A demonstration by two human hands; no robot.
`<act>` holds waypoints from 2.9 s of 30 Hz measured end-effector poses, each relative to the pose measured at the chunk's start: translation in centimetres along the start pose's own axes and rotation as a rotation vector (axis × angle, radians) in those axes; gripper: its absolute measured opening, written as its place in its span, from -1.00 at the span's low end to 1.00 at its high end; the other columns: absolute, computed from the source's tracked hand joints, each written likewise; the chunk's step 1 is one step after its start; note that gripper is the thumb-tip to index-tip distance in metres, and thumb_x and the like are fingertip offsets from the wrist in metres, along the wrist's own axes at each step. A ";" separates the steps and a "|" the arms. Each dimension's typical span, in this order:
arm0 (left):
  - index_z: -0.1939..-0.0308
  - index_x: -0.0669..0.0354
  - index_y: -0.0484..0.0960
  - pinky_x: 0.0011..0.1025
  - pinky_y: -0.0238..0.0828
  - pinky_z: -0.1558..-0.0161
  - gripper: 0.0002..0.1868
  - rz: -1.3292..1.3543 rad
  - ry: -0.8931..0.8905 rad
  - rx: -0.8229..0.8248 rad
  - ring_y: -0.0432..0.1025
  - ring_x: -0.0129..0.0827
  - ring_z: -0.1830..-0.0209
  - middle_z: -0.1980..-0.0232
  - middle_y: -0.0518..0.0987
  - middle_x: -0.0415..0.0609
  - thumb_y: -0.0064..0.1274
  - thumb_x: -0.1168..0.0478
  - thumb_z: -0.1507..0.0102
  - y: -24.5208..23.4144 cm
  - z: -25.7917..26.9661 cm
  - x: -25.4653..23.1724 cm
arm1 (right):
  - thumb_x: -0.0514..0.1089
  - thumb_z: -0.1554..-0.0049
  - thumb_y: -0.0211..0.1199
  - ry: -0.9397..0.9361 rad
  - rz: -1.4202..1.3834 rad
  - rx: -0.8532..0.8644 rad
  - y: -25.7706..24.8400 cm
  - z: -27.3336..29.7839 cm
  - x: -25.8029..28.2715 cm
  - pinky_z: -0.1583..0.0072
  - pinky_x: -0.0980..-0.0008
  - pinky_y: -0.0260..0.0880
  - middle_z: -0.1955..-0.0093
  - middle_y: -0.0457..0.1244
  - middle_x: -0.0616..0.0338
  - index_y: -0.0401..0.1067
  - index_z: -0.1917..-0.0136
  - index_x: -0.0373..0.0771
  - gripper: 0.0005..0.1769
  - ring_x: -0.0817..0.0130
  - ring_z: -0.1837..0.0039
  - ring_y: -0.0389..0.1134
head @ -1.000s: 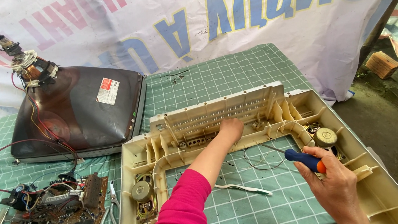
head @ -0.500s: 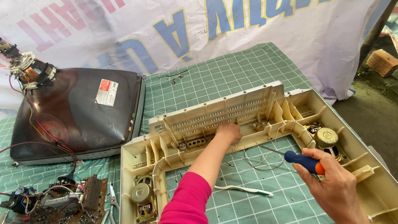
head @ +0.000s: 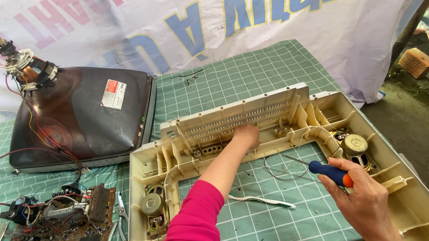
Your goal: The person uses a screwdriver to remove screws from a beige plastic casing, then detaches a small metal component. They proceed to clean the component using a toothbrush, scrubbing its surface thoroughly.
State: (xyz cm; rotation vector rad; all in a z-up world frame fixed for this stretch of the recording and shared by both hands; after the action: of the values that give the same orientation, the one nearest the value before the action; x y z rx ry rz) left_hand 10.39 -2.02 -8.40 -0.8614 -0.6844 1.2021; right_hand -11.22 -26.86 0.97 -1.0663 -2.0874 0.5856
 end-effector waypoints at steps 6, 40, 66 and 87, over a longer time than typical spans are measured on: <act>-0.13 0.11 0.62 -0.21 0.54 0.07 -0.64 0.006 -0.002 -0.024 0.52 -0.16 -0.02 -0.29 0.44 0.00 -0.23 0.28 -0.35 1.0 -1.1 -0.2 | 0.05 -0.08 0.40 0.043 -0.040 0.042 -0.2 -0.2 0.0 -0.13 0.41 0.46 -0.21 0.41 0.27 0.45 -0.25 -0.15 -0.49 0.40 -0.14 0.46; 0.45 0.17 0.48 -0.36 0.37 0.49 -0.72 0.275 0.146 -0.227 0.32 -0.32 0.50 0.46 0.42 -0.11 -0.24 0.24 -0.33 1.4 8.8 4.5 | 0.03 -0.14 0.43 -0.020 0.005 0.000 -0.4 0.5 -0.1 -0.01 0.42 0.42 -0.21 0.42 0.30 0.49 -0.16 -0.20 -0.59 0.43 -0.04 0.45; -0.19 0.12 0.60 -0.07 0.51 -0.08 -0.67 0.494 -0.003 -0.184 0.49 -0.01 -0.13 -0.23 0.54 0.08 0.10 0.24 -0.34 14.3 24.8 12.4 | -0.30 -0.15 0.34 0.735 -0.830 0.289 5.7 -0.5 4.9 -0.13 0.22 0.57 -0.13 0.29 -0.11 0.41 -0.08 -0.37 -0.76 0.09 -0.07 0.41; -0.07 0.13 0.66 -0.08 0.47 -0.16 -0.69 0.660 0.062 -0.415 0.54 -0.09 -0.10 -0.10 0.67 0.01 0.08 0.05 -0.36 18.3 34.5 15.9 | 0.17 -0.09 0.31 0.438 0.200 0.721 15.9 2.6 -3.2 -0.14 0.11 0.35 -0.14 0.43 0.20 0.58 -0.07 0.06 -0.67 0.14 -0.18 0.44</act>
State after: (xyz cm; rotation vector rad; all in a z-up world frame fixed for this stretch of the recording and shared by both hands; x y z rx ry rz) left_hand -23.77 22.68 -6.12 -1.5449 -0.6265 1.6331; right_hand -3.80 -20.81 -12.42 -0.8679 -1.2409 1.0006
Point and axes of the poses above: each hand's wrist, its own z-axis away from the middle knuckle, its own y-axis out of the palm, x = y × z, the point moved 2 cm from there along -z, towards the middle knuckle
